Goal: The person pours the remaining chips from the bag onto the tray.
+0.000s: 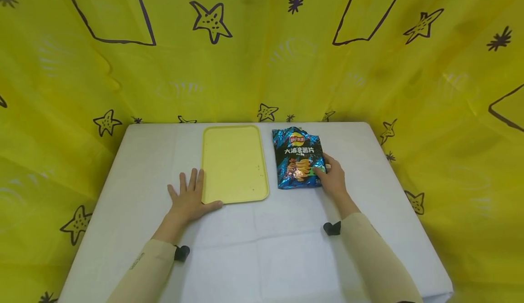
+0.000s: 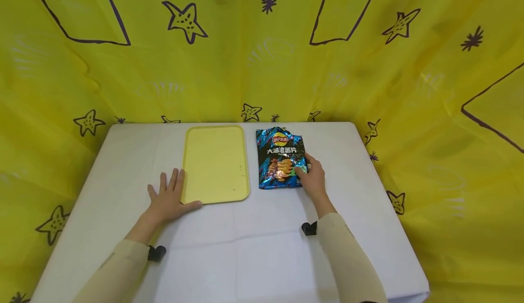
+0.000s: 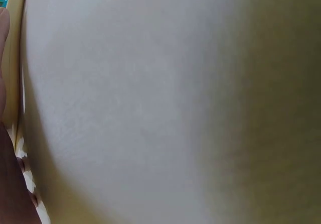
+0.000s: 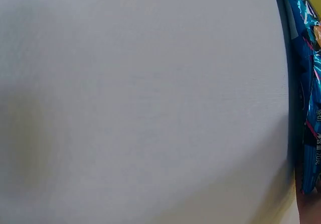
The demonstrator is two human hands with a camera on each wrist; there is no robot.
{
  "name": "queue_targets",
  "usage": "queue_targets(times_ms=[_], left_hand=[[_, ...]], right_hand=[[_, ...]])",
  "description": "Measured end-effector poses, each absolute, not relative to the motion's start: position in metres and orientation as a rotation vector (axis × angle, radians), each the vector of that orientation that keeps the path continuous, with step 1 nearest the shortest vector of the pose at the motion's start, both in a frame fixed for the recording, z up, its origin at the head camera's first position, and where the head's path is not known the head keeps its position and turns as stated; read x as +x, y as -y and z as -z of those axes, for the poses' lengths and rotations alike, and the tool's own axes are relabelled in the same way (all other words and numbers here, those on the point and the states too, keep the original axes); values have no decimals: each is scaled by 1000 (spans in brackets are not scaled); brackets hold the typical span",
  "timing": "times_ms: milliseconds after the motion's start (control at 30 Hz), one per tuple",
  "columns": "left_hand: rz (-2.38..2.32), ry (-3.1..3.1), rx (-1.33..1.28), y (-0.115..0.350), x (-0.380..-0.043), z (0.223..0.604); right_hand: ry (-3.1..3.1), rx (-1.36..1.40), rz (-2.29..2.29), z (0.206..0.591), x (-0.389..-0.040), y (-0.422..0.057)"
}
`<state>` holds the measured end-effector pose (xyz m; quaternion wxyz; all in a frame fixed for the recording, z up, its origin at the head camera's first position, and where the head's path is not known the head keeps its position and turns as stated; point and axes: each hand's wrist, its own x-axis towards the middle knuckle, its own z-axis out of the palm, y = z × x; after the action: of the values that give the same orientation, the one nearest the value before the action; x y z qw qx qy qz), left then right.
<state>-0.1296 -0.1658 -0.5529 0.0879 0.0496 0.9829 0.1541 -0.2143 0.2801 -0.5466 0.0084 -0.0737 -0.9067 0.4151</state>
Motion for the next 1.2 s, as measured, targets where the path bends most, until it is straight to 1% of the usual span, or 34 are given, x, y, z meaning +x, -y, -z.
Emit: queue_targets(times_ms=[433,733,1200], left_hand=[[-480,-2928,151,167,-129,554],[-487,-2920,149,168,-130,552],[-519,-2945,163,167,-128,554]], right_hand=[[2690,-418,-1606,529,-210,-269],[2624,-376,-1654,511,-208,-258],[2528,-284,-1678,496,-208,-249]])
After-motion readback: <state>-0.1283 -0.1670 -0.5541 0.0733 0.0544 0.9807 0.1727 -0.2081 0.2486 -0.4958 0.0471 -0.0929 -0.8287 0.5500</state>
